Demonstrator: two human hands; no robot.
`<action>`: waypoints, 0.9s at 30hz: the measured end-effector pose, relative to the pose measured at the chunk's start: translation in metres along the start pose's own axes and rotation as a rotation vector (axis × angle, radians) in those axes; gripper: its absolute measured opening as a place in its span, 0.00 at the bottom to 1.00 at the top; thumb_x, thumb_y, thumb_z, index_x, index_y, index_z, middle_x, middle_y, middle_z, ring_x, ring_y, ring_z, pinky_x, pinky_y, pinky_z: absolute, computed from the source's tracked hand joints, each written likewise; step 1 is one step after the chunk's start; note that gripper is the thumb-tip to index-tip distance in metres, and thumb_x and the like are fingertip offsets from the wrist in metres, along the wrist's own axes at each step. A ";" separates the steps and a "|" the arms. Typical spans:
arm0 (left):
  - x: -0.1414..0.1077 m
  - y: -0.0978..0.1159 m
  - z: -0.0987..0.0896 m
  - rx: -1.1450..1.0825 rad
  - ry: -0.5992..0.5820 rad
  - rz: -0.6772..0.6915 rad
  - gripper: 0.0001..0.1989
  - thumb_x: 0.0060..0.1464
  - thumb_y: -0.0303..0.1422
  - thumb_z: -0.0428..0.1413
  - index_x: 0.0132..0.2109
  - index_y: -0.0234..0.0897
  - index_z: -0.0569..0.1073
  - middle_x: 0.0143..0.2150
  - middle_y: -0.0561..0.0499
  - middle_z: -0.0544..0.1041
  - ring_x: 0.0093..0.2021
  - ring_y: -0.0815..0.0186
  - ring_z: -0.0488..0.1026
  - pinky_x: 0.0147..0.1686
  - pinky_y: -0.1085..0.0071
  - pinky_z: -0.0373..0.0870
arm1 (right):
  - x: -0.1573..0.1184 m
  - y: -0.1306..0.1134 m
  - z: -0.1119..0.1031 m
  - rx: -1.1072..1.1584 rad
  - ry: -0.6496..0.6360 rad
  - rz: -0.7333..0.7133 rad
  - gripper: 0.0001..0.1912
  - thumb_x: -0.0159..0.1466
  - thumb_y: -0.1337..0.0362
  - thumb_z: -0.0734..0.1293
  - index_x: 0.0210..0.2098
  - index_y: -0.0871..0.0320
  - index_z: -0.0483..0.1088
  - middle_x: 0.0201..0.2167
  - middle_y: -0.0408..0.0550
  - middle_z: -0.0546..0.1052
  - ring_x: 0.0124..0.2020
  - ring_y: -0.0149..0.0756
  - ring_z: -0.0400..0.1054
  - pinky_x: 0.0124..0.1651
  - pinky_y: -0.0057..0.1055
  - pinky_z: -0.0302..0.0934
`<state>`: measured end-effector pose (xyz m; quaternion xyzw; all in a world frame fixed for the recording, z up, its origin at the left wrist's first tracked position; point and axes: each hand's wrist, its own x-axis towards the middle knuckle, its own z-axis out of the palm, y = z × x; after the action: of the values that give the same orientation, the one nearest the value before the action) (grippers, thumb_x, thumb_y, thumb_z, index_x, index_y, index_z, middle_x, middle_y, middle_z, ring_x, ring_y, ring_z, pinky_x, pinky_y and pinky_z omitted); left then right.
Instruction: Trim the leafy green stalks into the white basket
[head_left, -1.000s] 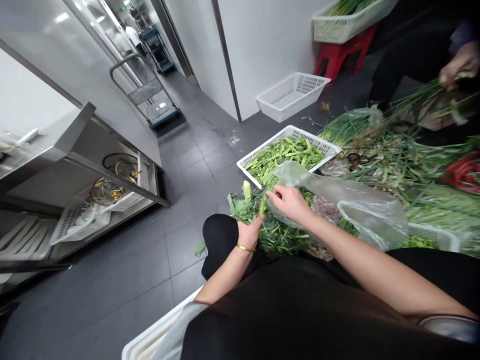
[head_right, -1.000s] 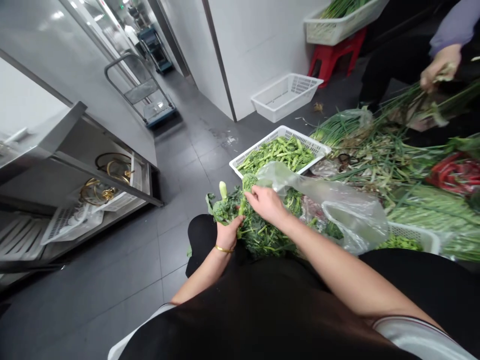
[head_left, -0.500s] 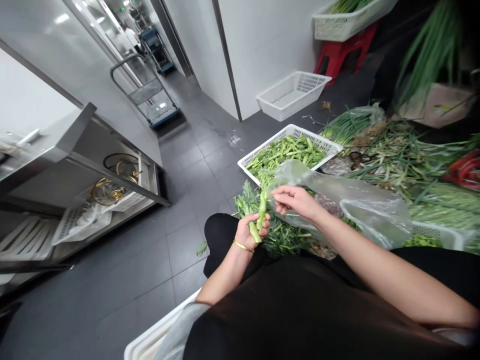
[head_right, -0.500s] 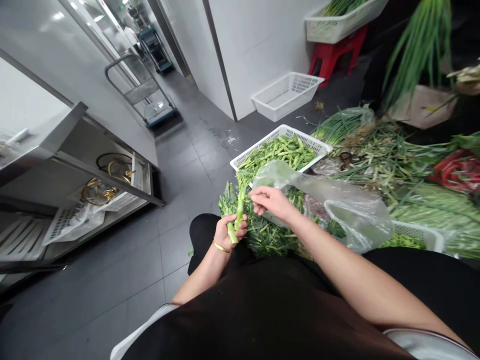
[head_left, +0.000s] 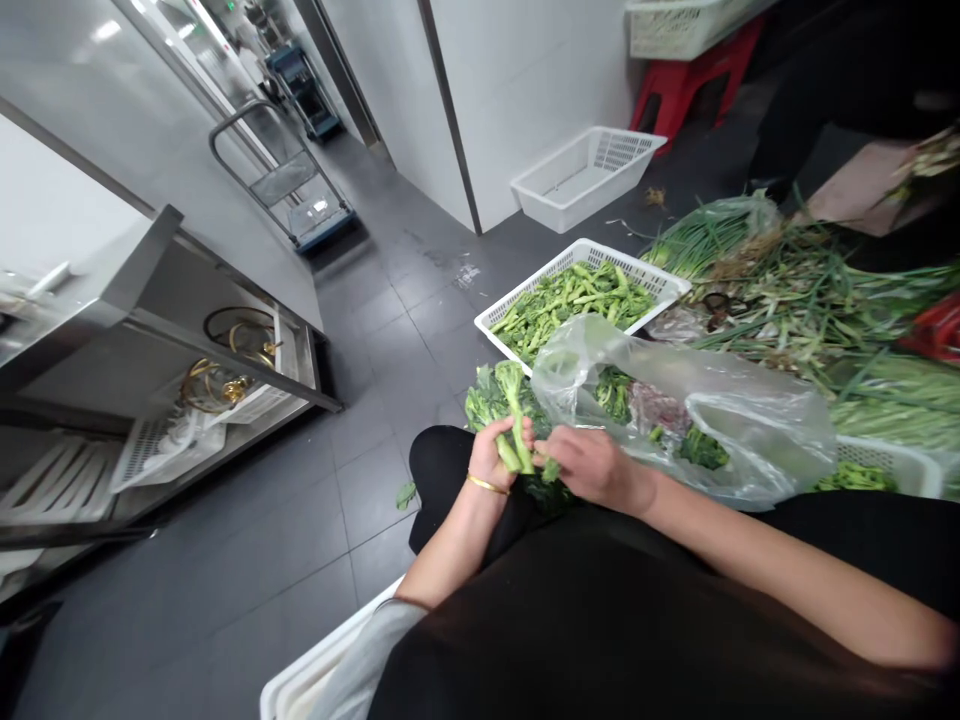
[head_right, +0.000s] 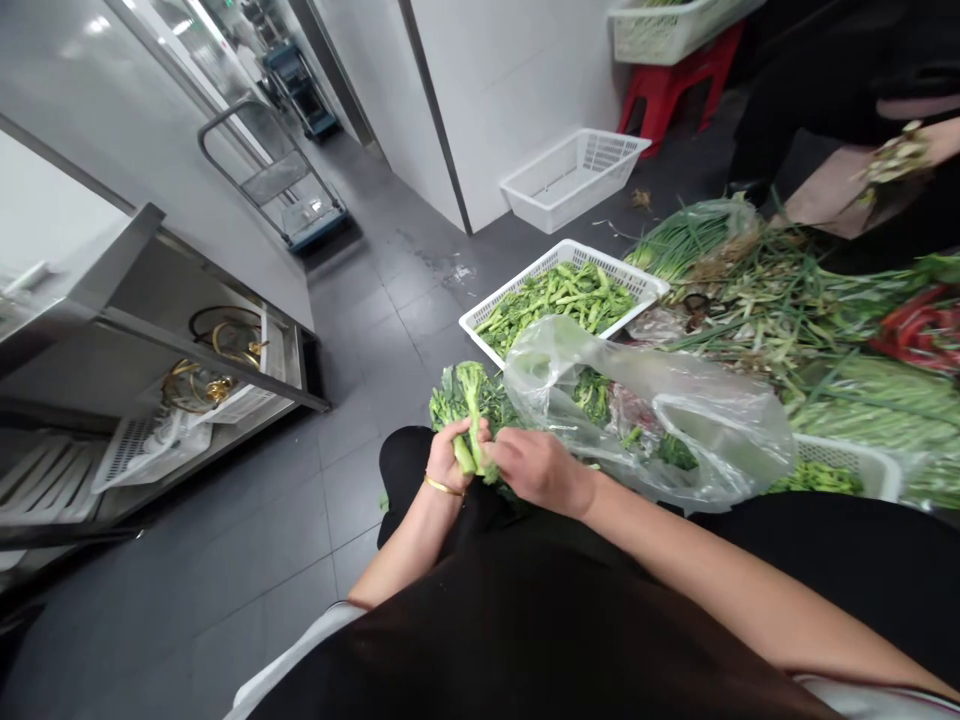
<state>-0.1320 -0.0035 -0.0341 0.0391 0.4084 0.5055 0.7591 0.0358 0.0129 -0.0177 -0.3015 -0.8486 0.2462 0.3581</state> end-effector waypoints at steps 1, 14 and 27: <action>-0.003 0.004 -0.003 -0.020 -0.036 -0.011 0.07 0.45 0.31 0.57 0.32 0.32 0.69 0.22 0.52 0.67 0.19 0.74 0.63 0.17 0.78 0.60 | -0.002 0.002 -0.004 0.117 -0.003 0.136 0.14 0.65 0.56 0.59 0.31 0.57 0.70 0.22 0.46 0.72 0.24 0.33 0.67 0.29 0.28 0.61; 0.004 -0.025 0.003 0.252 -0.202 -0.164 0.15 0.45 0.38 0.58 0.36 0.30 0.70 0.27 0.45 0.73 0.21 0.66 0.71 0.18 0.73 0.66 | 0.016 0.019 -0.022 0.799 -0.089 0.651 0.18 0.54 0.49 0.68 0.29 0.57 0.63 0.16 0.37 0.68 0.17 0.27 0.61 0.21 0.25 0.56; 0.004 -0.023 0.062 0.173 0.025 -0.161 0.05 0.51 0.29 0.58 0.32 0.30 0.70 0.24 0.50 0.69 0.21 0.73 0.67 0.16 0.81 0.63 | -0.041 0.043 -0.078 -0.288 0.239 -0.091 0.14 0.66 0.63 0.57 0.26 0.54 0.66 0.23 0.46 0.67 0.26 0.33 0.61 0.30 0.30 0.56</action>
<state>-0.0738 0.0105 -0.0059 0.0652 0.4619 0.4063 0.7857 0.1321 0.0304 -0.0149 -0.3381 -0.8394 0.0684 0.4201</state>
